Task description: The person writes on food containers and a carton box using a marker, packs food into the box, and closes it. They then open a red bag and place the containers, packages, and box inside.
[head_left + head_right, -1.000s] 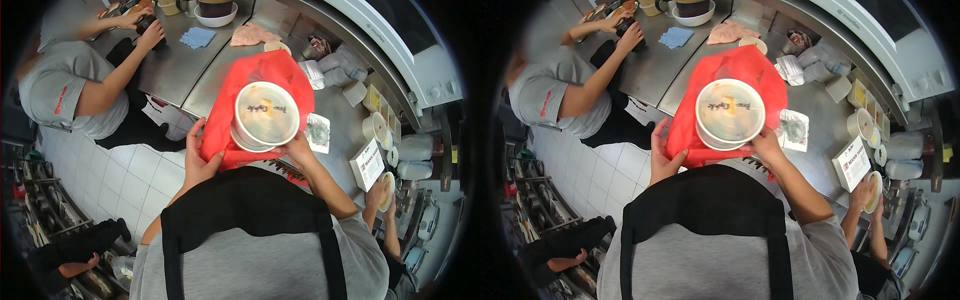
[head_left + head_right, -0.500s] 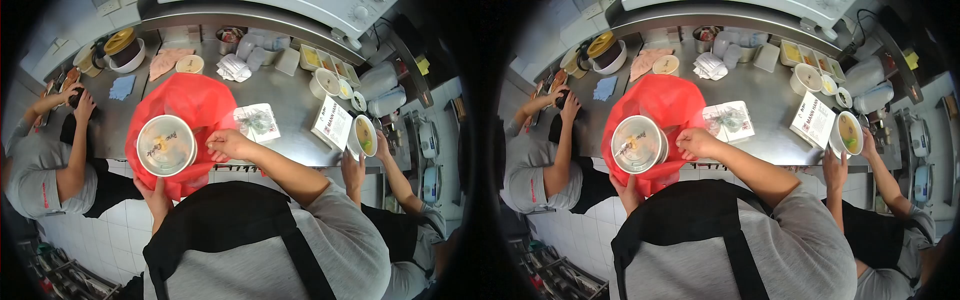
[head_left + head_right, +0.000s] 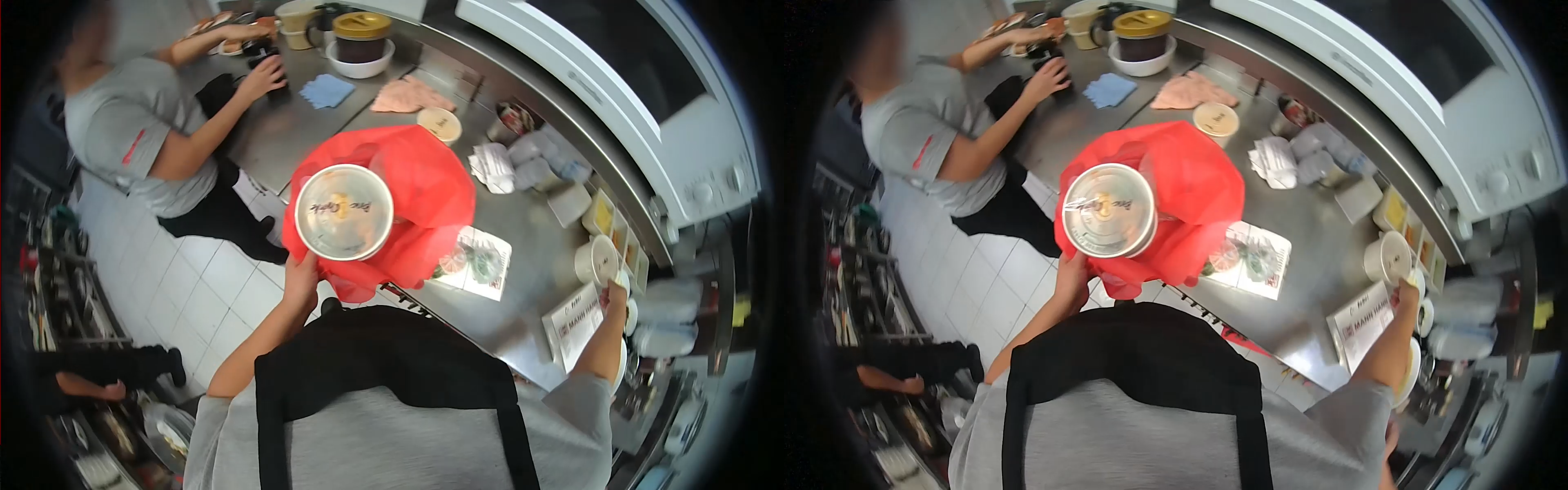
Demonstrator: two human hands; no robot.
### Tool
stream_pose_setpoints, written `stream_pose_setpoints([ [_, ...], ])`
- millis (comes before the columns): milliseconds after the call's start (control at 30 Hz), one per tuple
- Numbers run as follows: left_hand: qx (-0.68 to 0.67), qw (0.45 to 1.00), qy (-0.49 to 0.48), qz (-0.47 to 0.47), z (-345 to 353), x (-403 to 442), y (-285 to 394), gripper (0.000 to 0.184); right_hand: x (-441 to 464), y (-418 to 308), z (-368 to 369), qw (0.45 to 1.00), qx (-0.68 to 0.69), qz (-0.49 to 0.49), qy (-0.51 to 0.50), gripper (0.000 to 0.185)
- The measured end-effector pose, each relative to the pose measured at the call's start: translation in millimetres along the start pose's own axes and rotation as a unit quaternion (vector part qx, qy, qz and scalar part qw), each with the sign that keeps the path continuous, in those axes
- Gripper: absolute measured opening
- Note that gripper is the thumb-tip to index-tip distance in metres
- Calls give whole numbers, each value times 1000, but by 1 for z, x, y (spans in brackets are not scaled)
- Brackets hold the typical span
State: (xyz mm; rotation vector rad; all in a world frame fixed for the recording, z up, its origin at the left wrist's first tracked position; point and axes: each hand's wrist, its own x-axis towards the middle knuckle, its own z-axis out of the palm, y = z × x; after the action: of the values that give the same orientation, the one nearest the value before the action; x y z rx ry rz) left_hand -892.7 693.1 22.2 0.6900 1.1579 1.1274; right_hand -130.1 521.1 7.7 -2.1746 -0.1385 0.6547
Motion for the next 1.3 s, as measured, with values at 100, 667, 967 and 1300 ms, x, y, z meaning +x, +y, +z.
stream_pose_setpoints([
  [100, 64, 991, 59, 99, -10, 25, -20, 29, 12, 1, 21, 991, 133, -16, 2, 22],
  [667, 433, 834, 137, 314, -23, 63, 97, 63, -194, -40, -28, 966, 43, -254, -24, 10],
  [967, 625, 453, -161, 614, 106, 21, 111, 51, -368, -116, 110, 875, -49, -416, -242, 11],
  [1300, 621, 404, -447, 501, 260, 62, 223, 20, -457, -205, 280, 817, -76, -496, -284, 18],
])
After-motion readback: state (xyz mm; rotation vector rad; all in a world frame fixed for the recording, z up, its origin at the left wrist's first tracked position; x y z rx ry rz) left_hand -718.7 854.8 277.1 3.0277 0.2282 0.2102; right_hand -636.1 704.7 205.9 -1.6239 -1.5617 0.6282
